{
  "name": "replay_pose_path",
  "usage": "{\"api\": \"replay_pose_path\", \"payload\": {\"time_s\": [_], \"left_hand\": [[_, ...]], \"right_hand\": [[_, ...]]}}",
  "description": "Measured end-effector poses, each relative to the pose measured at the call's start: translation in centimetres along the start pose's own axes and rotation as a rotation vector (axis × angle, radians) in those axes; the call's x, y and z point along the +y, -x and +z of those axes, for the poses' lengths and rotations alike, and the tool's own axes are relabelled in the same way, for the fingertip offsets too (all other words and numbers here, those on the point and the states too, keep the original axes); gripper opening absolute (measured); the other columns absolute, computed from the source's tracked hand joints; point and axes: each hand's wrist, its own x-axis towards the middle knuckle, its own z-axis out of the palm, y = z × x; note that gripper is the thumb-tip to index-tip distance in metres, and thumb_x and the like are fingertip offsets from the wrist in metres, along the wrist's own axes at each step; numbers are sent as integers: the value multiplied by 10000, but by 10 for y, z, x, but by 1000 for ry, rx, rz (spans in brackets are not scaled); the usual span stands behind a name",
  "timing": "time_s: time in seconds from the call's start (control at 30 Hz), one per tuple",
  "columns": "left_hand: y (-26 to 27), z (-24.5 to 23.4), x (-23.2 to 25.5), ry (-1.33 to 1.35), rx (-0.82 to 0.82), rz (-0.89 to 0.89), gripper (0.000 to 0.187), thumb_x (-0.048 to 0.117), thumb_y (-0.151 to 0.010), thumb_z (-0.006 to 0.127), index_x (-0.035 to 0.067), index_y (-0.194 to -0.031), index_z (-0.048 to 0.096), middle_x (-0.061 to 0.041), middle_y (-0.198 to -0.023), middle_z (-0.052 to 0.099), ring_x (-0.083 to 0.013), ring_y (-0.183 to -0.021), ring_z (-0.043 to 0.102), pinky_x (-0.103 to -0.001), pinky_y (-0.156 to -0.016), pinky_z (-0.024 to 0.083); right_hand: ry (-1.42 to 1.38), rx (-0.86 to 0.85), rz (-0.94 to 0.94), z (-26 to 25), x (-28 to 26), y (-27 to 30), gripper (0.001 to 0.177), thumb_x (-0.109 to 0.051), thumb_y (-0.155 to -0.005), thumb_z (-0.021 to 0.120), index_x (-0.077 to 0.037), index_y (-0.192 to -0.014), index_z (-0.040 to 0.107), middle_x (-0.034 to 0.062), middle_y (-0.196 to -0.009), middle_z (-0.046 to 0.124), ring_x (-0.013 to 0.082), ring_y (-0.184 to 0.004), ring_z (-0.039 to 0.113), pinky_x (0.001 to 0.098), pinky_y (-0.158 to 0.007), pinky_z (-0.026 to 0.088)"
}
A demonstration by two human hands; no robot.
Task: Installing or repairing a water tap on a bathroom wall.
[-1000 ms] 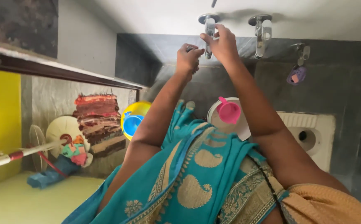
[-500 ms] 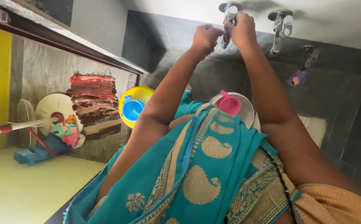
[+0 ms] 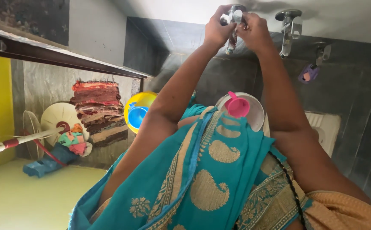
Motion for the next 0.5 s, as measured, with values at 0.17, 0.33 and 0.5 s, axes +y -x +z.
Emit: {"api": "replay_pose_path", "payload": {"time_s": [0.17, 0.33, 0.5], "left_hand": [[-14, 5, 1, -224, -6, 303, 439, 227, -779, 824, 270, -1203, 722, -72, -1064, 770, -270, -881, 761, -395, -795, 581], [-26, 16, -3, -441, -91, 492, 366, 263, -732, 857, 215, -1087, 782, -126, -1069, 734, -329, -922, 719, -427, -780, 553], [-19, 6, -1, -223, -84, 310, 454, 275, -798, 824, 216, -1232, 705, -126, -867, 760, -299, -788, 736, -415, -738, 559]], "right_hand": [[15, -111, 11, -10, 0, -1, 282, -84, -951, 769, 27, -1186, 660, 154, -943, 621, 221, -824, 609, 338, -767, 507], [-1740, 341, 751, 54, 97, 42, 150, -80, -1063, 612, 64, -1056, 653, 122, -967, 641, 225, -905, 641, 382, -943, 576], [-1464, -71, 944, 107, 85, 55, 147, -141, -969, 543, -38, -896, 619, 110, -869, 625, 247, -790, 621, 369, -720, 522]]}}
